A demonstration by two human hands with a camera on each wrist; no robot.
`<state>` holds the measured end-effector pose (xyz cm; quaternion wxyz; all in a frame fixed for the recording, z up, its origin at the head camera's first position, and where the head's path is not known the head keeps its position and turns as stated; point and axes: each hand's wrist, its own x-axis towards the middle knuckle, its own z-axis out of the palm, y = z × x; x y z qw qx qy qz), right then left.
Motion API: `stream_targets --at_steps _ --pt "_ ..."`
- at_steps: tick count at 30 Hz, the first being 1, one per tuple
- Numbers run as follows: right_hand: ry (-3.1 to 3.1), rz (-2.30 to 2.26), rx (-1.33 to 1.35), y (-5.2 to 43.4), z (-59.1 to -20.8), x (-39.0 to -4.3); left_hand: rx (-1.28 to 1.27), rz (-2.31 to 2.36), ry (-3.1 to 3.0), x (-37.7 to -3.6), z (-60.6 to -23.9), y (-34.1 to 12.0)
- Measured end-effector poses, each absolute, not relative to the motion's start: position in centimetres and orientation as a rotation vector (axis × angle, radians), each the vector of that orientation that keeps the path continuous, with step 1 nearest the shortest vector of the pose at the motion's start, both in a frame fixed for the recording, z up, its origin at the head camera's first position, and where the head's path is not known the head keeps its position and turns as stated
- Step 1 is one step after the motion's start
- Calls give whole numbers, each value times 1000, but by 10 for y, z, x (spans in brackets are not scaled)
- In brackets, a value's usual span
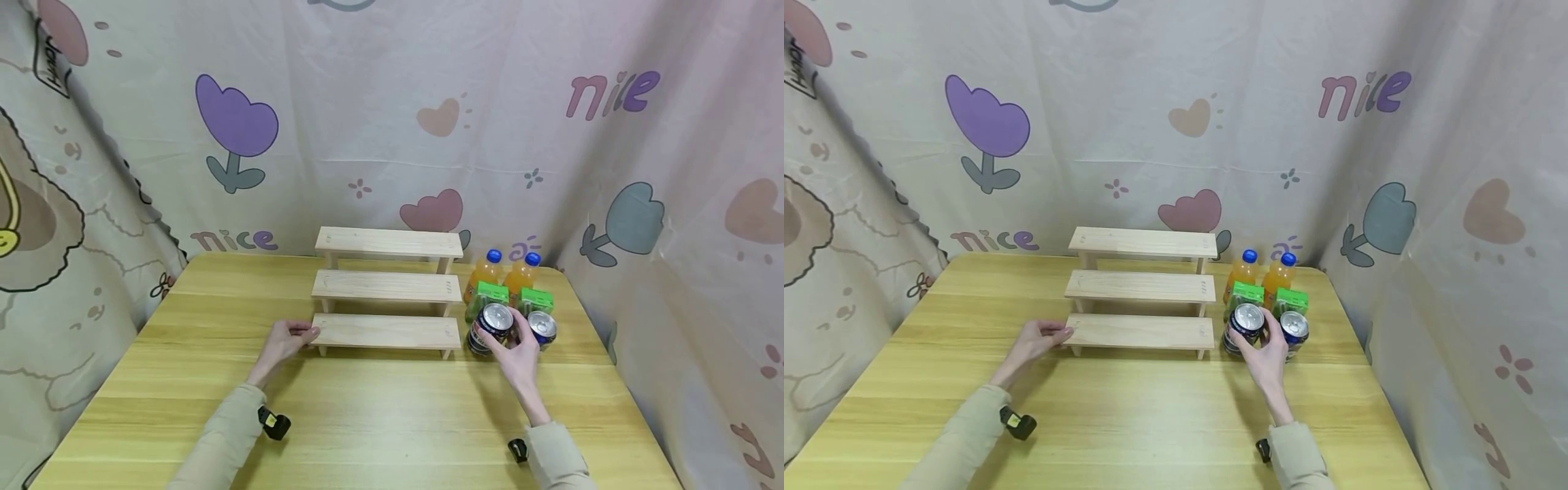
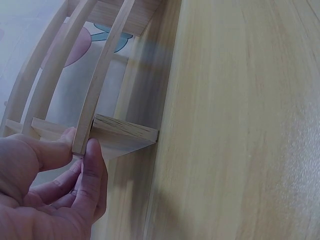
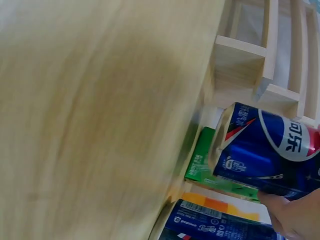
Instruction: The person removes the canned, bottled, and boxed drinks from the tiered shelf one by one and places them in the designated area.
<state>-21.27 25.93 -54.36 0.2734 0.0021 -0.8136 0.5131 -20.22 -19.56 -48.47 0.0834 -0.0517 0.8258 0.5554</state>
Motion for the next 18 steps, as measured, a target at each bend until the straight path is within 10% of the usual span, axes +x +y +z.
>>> stream_targets --at_steps 18 --pt "-2323 1238 -32 221 -457 -165 -70 1599 2563 -199 -482 -198"
